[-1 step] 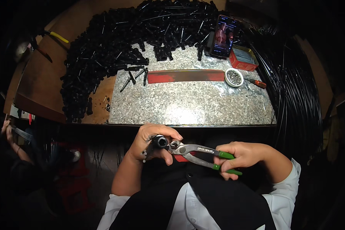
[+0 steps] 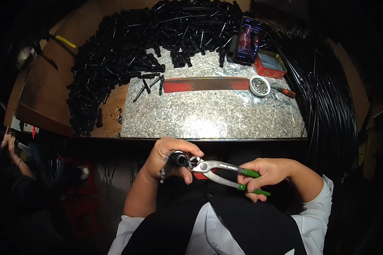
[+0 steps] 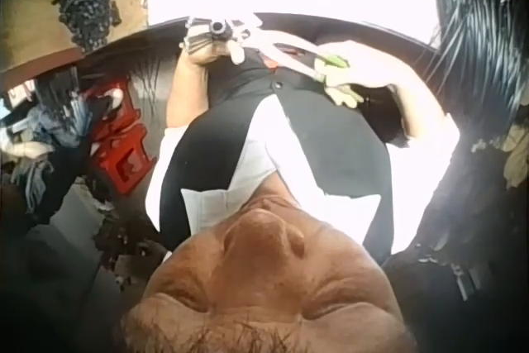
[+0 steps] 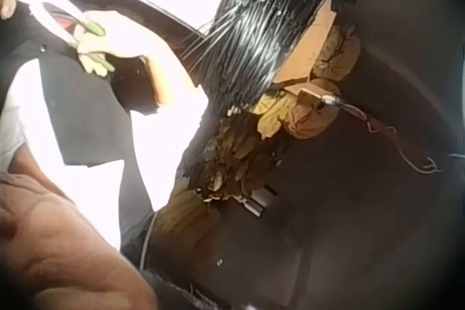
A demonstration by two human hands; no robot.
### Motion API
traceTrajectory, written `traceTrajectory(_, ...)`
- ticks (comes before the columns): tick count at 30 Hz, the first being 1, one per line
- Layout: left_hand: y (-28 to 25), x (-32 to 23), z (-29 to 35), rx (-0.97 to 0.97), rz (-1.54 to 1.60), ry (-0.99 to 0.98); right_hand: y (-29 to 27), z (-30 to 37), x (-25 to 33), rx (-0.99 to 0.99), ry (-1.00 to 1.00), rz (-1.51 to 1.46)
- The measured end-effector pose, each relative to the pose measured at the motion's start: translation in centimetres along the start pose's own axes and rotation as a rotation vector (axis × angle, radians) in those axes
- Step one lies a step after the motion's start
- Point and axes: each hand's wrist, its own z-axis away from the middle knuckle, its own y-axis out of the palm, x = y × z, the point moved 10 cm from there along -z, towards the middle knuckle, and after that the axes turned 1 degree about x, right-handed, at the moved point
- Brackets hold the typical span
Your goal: Assembling and sorting small black plastic components and wires at a workstation.
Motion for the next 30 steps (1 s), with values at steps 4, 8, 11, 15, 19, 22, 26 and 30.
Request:
traceTrajectory(4, 0.7, -0.7, -0.8, 0.016, -0.134, 0.006, 1.9, -0.4, -2.4, 0.227, 0.062, -0.276)
traceTrajectory(8, -0.1, -1.0, -0.8, -0.065, -0.127, 0.051, 1.0, -0.7, 0.3, -0.015, -0.033, 0.098)
traceTrajectory(11, -1.2, -0.2, -0.3, -0.103, -0.171, -0.121, -0.7, 0.6, 4.2, -0.492, -0.366, 0.765)
traceTrajectory(15, -1.7, 0.8, -0.3, -0.162, -0.12, -0.126, -0.6, 2.3, 5.9, -0.804, -0.568, 1.169)
traceTrajectory(19, -1.8, 0.6, -0.2, -0.131, -0.076, -0.124, -1.0, 1.2, 4.1, -0.583, -0.421, 0.905)
traceTrajectory(22, -1.6, 0.2, -0.8, -0.074, -0.085, -0.059, -1.0, -0.7, 1.1, -0.25, -0.199, 0.082)
traceTrajectory(26, -0.6, 0.8, -0.7, 0.04, 0.016, -0.055, 1.3, -1.4, -1.8, 0.098, 0.033, -0.211)
traceTrajectory(30, -2.1, 1.4, -0.6, -0.14, -0.018, -0.126, -0.9, -1.3, 2.2, -0.273, -0.183, 0.467)
